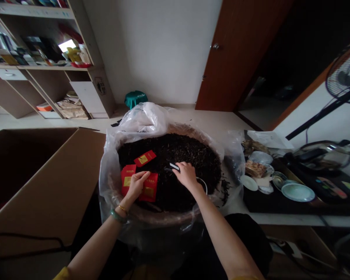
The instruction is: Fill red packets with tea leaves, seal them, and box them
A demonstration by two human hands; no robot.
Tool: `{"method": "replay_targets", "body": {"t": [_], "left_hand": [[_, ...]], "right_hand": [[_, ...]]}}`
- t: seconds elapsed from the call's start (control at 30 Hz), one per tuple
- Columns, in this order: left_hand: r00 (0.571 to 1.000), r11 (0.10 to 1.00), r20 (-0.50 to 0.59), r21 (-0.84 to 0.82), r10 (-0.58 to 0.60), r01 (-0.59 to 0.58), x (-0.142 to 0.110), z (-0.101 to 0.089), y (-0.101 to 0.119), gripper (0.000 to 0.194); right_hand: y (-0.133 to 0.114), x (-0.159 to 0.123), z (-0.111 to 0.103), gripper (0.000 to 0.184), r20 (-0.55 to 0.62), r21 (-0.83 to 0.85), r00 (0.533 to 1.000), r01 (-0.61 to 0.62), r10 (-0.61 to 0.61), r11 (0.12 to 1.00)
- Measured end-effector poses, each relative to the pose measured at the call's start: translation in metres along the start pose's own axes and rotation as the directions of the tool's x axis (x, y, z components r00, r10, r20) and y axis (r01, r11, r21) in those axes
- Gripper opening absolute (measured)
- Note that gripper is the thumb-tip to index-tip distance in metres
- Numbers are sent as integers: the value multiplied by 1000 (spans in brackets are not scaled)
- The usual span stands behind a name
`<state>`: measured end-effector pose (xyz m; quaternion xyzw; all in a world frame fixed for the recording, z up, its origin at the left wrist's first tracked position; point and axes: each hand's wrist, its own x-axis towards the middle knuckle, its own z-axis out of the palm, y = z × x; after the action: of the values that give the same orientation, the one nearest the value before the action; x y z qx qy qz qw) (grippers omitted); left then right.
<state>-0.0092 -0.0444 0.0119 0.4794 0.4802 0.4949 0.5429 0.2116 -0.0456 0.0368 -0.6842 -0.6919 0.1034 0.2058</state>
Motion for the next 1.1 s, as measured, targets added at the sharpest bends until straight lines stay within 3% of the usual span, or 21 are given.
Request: {"method": "replay_targets", "body": {"t": [0.13,0.27,0.33,0.4,0.47,0.57,0.67,0.77,0.87,1.0,1.1], "left_hand": [[996,998,77,-30,-51,54,-3,2,0,47],[983,996,163,54,-83,75,-4,-3,-3,47],[975,989,217,149,-35,2,2,-7,-2,43],[970,948,227,282,82,-146,15,-11,1,36],[965,823,147,503,219,-263,32,-13,5,30],[943,480,96,841,319,-248,60,-11,9,42],[956,237,122,953,267,-188,80,-6,9,65],[970,142,112,979,217,-145,90,-6,6,67],[955,210,55,970,292,-120,91,-9,6,61],[915,500,-18,842,403,-204,74,-11,11,52],[905,644,33,692,425,-327,48,-5,14,51]], "right_hand": [[-35,-9,20,27,29,491,984,140,-176,860],[-49,-14,32,14,9,596,990,108,-141,795],[-46,-13,31,14,19,605,994,75,-109,793],[-39,-11,30,14,58,615,995,26,-78,788],[-33,-9,30,13,129,633,991,-58,-31,772],[-26,-7,36,11,212,654,977,-158,20,740],[-24,-7,41,23,224,642,974,-167,26,748],[-22,-5,40,27,202,615,979,-145,23,775],[-19,1,32,22,193,629,981,-136,16,765],[-15,7,23,22,162,696,984,-171,81,697],[-14,7,22,24,74,722,981,-175,177,670]]}}
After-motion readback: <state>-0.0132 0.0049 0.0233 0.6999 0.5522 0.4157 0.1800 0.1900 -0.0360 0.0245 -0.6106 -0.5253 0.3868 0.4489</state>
